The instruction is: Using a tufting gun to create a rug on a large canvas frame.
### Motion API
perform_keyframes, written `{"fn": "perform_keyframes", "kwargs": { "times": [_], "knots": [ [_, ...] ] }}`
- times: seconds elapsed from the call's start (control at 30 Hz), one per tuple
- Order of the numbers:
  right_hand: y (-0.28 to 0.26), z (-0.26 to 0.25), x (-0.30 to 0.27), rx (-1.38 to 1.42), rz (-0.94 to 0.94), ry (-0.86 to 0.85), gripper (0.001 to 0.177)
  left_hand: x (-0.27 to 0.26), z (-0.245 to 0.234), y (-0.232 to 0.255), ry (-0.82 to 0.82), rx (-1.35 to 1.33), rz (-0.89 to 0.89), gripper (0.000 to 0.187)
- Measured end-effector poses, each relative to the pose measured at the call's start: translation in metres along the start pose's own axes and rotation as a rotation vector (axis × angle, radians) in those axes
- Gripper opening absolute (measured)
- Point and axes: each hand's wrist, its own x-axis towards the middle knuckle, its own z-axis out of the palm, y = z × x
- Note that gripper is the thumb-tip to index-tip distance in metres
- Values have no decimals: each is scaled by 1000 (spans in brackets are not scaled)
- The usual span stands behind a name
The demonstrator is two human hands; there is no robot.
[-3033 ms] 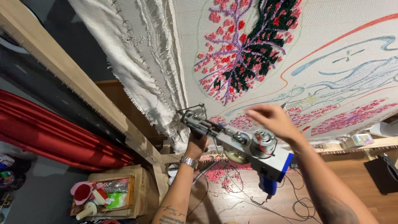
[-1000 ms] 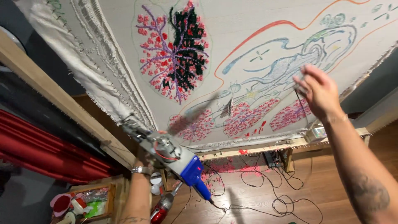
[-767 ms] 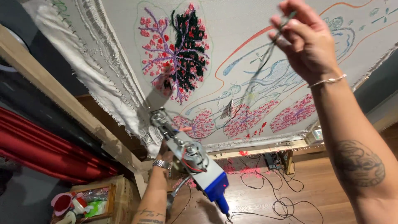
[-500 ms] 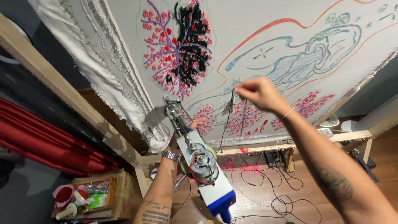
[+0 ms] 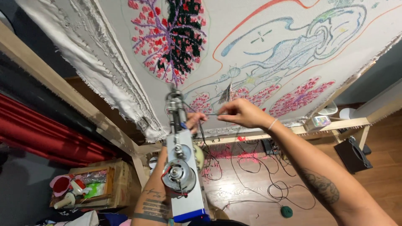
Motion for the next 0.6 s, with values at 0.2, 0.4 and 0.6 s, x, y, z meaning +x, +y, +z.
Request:
{"fn": "perform_keyframes", "kwargs": {
  "times": [0.2,0.4,0.6],
  "knots": [
    [206,-25,-81,-274,122,141,44,7,-113,-32,96,63,136,37],
    [418,-49,-286,-451,884,148,82,-35,-251,-53,160,-16,205,38],
    [521,-98,-358,-441,933,484,47,-68,-346,-51,223,-85,283,40]
  ]
}}
